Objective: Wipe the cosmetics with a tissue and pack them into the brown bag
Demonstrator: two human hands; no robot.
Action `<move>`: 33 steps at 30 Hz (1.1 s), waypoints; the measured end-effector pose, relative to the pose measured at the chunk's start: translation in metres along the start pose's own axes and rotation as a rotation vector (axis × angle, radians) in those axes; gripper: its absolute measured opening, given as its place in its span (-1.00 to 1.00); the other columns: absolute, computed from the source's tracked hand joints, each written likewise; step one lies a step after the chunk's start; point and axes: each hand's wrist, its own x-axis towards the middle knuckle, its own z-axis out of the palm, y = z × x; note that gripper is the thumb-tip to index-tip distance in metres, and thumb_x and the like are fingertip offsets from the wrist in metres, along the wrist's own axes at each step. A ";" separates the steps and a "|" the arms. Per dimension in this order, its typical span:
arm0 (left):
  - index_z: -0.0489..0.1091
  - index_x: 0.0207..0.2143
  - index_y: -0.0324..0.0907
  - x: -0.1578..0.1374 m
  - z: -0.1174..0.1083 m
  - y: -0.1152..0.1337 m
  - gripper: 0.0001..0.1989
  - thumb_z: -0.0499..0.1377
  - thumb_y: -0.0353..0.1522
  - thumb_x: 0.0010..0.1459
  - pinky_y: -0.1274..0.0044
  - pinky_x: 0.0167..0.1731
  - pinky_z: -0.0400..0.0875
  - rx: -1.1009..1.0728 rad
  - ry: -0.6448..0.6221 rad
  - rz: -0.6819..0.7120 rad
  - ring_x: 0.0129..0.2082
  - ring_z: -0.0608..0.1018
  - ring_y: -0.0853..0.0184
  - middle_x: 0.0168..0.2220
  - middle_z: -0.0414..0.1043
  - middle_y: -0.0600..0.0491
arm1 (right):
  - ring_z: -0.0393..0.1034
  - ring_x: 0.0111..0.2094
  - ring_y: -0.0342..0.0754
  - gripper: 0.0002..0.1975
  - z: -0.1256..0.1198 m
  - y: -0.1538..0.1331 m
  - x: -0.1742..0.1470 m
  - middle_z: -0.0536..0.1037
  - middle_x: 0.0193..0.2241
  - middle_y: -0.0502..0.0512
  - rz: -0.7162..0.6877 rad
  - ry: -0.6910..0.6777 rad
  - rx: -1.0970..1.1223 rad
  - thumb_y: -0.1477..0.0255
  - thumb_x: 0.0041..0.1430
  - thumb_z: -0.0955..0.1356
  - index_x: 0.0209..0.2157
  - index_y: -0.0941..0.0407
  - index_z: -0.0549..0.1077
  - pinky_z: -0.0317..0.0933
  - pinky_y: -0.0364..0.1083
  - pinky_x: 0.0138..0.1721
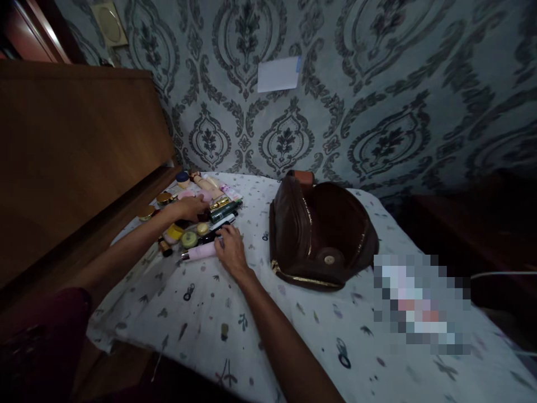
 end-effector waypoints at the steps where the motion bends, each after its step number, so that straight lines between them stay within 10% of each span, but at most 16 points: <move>1: 0.44 0.02 -0.08 0.003 -0.001 -0.002 -0.46 0.36 -0.37 -0.09 0.39 -0.11 0.43 -0.002 -0.005 0.009 -0.05 0.54 0.07 0.07 0.37 -0.10 | 0.35 0.03 0.15 -0.77 0.000 0.001 0.000 0.47 -0.05 0.24 -0.004 0.005 0.003 0.49 0.17 0.30 -0.16 0.12 0.54 0.23 0.15 0.10; 10: 0.43 0.03 -0.22 0.004 -0.009 -0.015 -0.64 0.00 -0.28 0.30 0.51 -0.17 0.38 -0.106 0.190 -0.088 -0.08 0.56 0.20 -0.06 0.55 -0.11 | 0.37 0.04 0.16 -0.78 -0.004 -0.001 -0.001 0.47 -0.03 0.26 -0.003 -0.002 0.024 0.48 0.19 0.28 -0.19 0.14 0.54 0.25 0.15 0.10; 23: 0.57 -0.29 -0.30 -0.035 0.024 0.027 -0.83 0.18 -0.49 0.09 0.30 -0.10 0.42 -0.163 0.117 -0.220 -0.07 0.60 0.00 -0.16 0.60 -0.30 | 0.39 0.02 0.14 -0.80 0.002 0.004 -0.001 0.48 -0.04 0.25 0.004 0.027 0.050 0.50 0.16 0.29 -0.23 0.12 0.55 0.27 0.15 0.08; 33: 0.38 -0.44 -0.16 -0.038 0.008 -0.019 -0.93 0.11 -0.40 -0.01 0.44 -0.23 0.48 -0.676 0.574 -0.306 -0.29 0.57 0.23 -0.39 0.50 0.03 | 0.39 0.03 0.15 -0.80 0.000 0.002 0.000 0.49 -0.05 0.26 0.007 0.024 0.039 0.51 0.15 0.30 -0.23 0.13 0.54 0.26 0.15 0.10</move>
